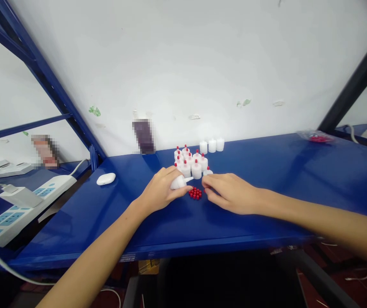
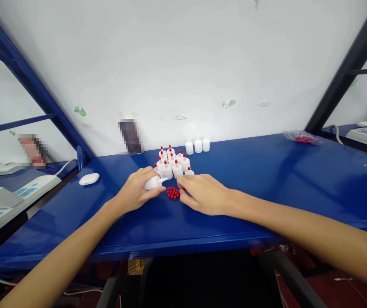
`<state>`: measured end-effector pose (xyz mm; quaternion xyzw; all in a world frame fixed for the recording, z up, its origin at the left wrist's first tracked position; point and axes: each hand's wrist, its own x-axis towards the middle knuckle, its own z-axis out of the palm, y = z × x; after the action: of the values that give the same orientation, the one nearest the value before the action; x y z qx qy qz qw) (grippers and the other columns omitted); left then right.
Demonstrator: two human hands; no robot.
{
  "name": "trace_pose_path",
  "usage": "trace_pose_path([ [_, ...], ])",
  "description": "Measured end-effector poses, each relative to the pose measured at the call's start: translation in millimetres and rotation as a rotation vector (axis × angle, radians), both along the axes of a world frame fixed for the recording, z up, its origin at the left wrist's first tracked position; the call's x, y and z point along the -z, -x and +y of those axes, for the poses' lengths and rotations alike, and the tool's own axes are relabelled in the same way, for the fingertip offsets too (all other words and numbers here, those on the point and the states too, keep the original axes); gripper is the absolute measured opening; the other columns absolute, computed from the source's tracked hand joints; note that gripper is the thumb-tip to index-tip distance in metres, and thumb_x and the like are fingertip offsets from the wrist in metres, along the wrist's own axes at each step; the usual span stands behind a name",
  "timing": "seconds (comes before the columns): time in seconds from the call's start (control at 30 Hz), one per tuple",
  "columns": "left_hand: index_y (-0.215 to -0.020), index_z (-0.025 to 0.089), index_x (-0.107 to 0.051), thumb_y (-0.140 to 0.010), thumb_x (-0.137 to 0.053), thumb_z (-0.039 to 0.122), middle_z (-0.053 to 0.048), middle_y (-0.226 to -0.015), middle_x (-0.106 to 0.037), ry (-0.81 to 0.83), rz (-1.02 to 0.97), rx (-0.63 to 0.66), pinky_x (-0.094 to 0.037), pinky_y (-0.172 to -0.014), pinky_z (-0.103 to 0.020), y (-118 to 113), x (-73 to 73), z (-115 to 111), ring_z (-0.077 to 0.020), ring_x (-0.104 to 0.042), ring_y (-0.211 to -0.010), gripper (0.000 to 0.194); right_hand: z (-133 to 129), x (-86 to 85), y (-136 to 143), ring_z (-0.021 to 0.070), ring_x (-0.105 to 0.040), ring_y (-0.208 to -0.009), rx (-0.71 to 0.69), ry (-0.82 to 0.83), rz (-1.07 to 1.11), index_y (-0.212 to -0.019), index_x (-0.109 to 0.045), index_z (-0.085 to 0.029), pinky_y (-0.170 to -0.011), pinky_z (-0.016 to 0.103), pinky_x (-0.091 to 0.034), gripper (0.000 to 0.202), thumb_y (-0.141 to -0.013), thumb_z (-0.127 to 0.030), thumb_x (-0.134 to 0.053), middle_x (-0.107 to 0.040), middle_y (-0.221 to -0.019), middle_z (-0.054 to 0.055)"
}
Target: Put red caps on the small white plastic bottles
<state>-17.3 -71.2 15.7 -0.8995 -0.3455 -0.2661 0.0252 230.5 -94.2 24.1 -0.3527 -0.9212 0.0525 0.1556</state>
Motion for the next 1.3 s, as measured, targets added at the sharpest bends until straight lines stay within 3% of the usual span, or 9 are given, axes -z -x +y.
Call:
trace_pose_path([
  [0.1, -0.098, 0.017, -0.061, -0.094, -0.053, 0.055, -0.005, -0.090, -0.065, 0.042, -0.011, 0.087, -0.043, -0.072, -0.029, -5.1, -1.0, -4.5, -0.0192, -0.059, -0.080, 0.040, 0.5, -3.9, -0.4, 0.0129, -0.049, -0.062, -0.009, -0.060, 0.218, -0.085, -0.053, -0.018, -0.061, 0.027, -0.036, 0.018, -0.097, -0.026, -0.042, -0.058, -0.076, 0.001],
  [0.2, -0.091, 0.015, -0.059, -0.094, -0.050, 0.059, -0.003, -0.080, -0.063, 0.101, -0.005, 0.105, -0.042, -0.065, -0.027, -7.1, -0.6, -7.9, -0.0174, -0.057, -0.070, 0.045, 1.2, -5.9, 1.5, 0.0130, -0.051, -0.065, -0.054, -0.132, 0.298, -0.091, -0.056, -0.017, -0.063, 0.026, -0.037, 0.019, -0.099, -0.028, -0.044, -0.060, -0.078, 0.002],
  [0.43, -0.092, 0.017, -0.056, -0.095, -0.048, 0.057, -0.001, -0.077, -0.061, 0.171, 0.005, 0.087, -0.040, -0.064, -0.026, -5.0, -1.2, -8.9, -0.0157, -0.055, -0.067, 0.042, 2.7, -6.8, 2.8, 0.0168, -0.058, -0.074, -0.119, -0.259, 0.157, -0.104, -0.060, -0.015, -0.064, 0.029, -0.040, 0.025, -0.102, -0.028, -0.038, -0.066, -0.092, 0.008],
  [0.67, -0.091, 0.017, -0.054, -0.098, -0.041, 0.058, -0.004, -0.079, -0.064, 0.107, 0.083, 0.100, -0.040, -0.061, -0.027, -7.2, -1.1, -14.3, -0.0176, -0.057, -0.067, 0.044, -6.5, -6.8, 8.4, 0.0167, -0.051, -0.061, -0.076, -0.422, -0.139, -0.088, -0.057, -0.015, -0.057, 0.031, -0.032, 0.031, -0.101, -0.025, -0.031, -0.062, -0.084, 0.009],
  [0.83, -0.086, 0.018, -0.051, -0.099, -0.037, 0.058, -0.004, -0.075, -0.062, 0.044, 0.096, 0.129, -0.040, -0.058, -0.027, -9.1, -0.8, -14.7, -0.0167, -0.056, -0.063, 0.045, -6.9, -4.6, 13.3, 0.0147, -0.043, -0.058, -0.115, -0.206, -0.048, -0.083, -0.049, -0.019, -0.055, 0.030, -0.030, 0.028, -0.103, -0.025, -0.029, -0.056, -0.075, 0.003],
  [1.07, -0.092, 0.017, -0.053, -0.101, -0.036, 0.055, -0.004, -0.078, -0.064, 0.002, 0.061, 0.102, -0.045, -0.061, -0.027, -7.7, -1.9, -13.2, -0.0170, -0.060, -0.065, 0.042, 6.6, 2.7, 25.0, 0.0126, -0.041, -0.062, -0.226, 0.185, 0.361, -0.077, -0.036, -0.022, -0.060, 0.028, -0.032, 0.030, -0.105, -0.031, -0.029, -0.046, -0.071, -0.002],
  [1.3, -0.093, 0.016, -0.053, -0.100, -0.029, 0.059, -0.007, -0.078, -0.066, -0.113, 0.057, -0.012, -0.046, -0.058, -0.030, -17.6, -1.8, -13.4, -0.0207, -0.064, -0.066, 0.049, -2.3, 7.6, 39.4, 0.0126, -0.041, -0.059, -0.023, 0.287, 0.613, -0.072, -0.037, -0.022, -0.059, 0.028, -0.033, 0.038, -0.105, -0.035, -0.027, -0.046, -0.065, -0.003],
])
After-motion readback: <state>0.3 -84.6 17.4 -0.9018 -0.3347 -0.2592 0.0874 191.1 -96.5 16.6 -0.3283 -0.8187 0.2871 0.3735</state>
